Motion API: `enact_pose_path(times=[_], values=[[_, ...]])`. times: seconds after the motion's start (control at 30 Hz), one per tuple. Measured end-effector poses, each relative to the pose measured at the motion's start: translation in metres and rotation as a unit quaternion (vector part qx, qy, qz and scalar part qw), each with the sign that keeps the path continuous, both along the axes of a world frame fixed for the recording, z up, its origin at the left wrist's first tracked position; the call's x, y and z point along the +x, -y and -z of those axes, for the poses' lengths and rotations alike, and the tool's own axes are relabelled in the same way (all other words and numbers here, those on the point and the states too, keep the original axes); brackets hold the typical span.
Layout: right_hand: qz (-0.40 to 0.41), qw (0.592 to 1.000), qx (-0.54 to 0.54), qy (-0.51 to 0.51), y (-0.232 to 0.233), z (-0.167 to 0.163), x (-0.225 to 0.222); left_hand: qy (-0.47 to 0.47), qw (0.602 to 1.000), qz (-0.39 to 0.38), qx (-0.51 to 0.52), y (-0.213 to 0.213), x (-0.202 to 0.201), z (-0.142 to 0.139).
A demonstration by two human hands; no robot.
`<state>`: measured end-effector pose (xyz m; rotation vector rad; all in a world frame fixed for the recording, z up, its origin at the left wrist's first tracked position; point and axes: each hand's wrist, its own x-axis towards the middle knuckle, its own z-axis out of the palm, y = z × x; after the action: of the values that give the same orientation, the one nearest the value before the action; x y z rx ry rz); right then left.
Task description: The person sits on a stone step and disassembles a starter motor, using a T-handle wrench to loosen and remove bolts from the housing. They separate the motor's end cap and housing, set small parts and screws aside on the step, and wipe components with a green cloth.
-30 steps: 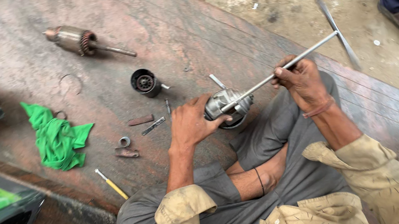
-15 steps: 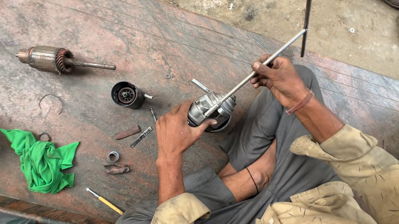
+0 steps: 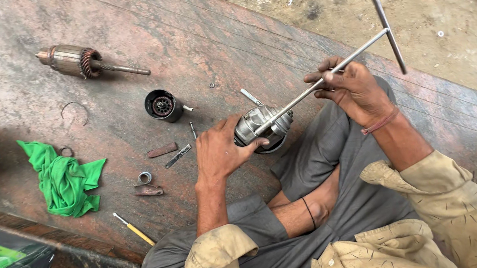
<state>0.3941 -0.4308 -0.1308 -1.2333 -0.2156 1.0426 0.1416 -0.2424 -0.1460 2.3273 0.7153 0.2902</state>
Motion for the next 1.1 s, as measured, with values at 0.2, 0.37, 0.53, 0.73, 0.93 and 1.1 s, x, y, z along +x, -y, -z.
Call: enact_pose_path(times=[0.2, 0.37, 0.53, 0.73, 0.93, 1.1], values=[[0.018, 0.991, -0.075, 0.113, 0.001, 0.02, 0.0, 0.01, 1.0, 0.002, -0.008, 0.0, -0.001, 0.001], [0.023, 0.996, -0.04, 0.074, 0.007, 0.02, 0.003, 0.011, 1.0, 0.006, -0.024, -0.002, -0.005, -0.001], [-0.01, 0.999, 0.045, 0.023, 0.005, 0.009, -0.001, 0.013, 0.999, 0.003, -0.03, -0.003, -0.008, 0.0], [0.032, 0.999, 0.03, -0.003, 0.0, 0.009, -0.008, 0.016, 0.999, 0.004, -0.043, -0.003, -0.013, -0.002], [0.046, 0.998, 0.006, 0.032, 0.003, 0.013, -0.011, -0.078, 0.994, 0.009, -0.08, -0.012, -0.024, -0.001], [0.054, 0.998, -0.005, 0.041, 0.005, 0.015, -0.012, -0.061, 0.993, 0.011, -0.103, -0.015, -0.029, 0.011]])
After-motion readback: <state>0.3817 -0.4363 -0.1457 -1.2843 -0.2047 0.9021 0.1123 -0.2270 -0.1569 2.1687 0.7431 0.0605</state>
